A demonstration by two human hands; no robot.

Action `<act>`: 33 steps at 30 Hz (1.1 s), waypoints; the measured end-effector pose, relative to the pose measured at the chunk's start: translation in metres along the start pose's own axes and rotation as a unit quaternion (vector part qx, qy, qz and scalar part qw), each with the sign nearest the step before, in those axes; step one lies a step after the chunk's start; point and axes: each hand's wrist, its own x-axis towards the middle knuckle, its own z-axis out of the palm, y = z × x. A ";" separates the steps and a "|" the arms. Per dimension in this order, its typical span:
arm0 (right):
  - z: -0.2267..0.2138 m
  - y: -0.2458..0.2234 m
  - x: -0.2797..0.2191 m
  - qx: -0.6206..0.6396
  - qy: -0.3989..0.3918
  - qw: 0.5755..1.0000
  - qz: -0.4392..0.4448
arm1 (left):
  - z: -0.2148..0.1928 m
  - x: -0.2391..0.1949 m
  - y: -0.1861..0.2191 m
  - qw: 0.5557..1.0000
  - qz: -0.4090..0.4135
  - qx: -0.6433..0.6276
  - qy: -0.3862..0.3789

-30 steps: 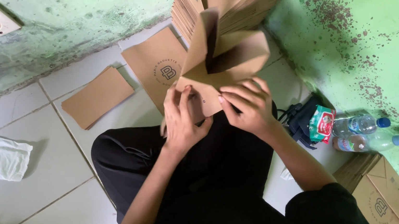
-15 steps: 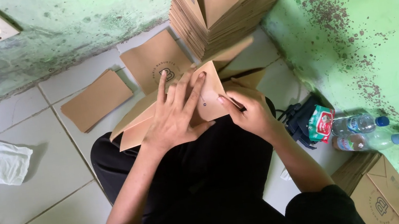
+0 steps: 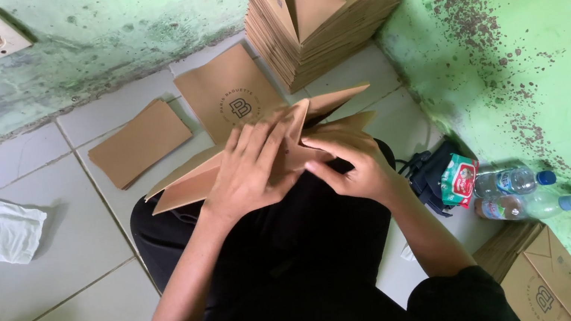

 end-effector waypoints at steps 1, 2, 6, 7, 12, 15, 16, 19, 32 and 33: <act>0.000 0.009 -0.011 -0.001 0.000 1.000 0.000 | 0.003 0.000 -0.002 1.000 0.001 0.000 0.000; 0.001 0.019 -0.021 -0.062 -0.005 0.998 -0.003 | 0.005 -0.001 -0.003 0.999 0.005 -0.032 0.016; -0.008 0.025 -0.012 -0.230 -0.045 0.972 -0.015 | -0.008 0.006 0.010 0.989 0.013 -0.139 0.047; -0.008 0.029 -0.013 -0.231 -0.045 0.972 -0.014 | -0.009 0.007 0.013 0.989 0.013 -0.140 0.047; -0.004 0.030 -0.008 -0.118 -0.125 0.985 0.027 | 0.003 0.008 0.011 0.991 0.017 -0.136 0.014; 0.000 0.040 -0.015 -0.125 -0.144 0.981 0.044 | -0.006 0.011 0.015 0.995 -0.049 -0.076 -0.033; 0.000 0.036 -0.013 -0.125 -0.144 0.981 0.043 | -0.004 0.010 0.014 0.995 -0.049 -0.075 -0.032; -0.005 0.022 -0.002 -0.100 -0.157 0.981 0.062 | 0.011 0.002 0.002 0.999 -0.030 -0.020 -0.014; -0.016 0.026 0.003 -0.048 -0.108 0.990 0.074 | 0.013 0.007 -0.010 0.991 -0.004 0.065 0.113; -0.014 0.032 -0.002 -0.064 -0.087 0.992 0.057 | 0.007 0.012 -0.004 0.988 -0.001 0.074 0.133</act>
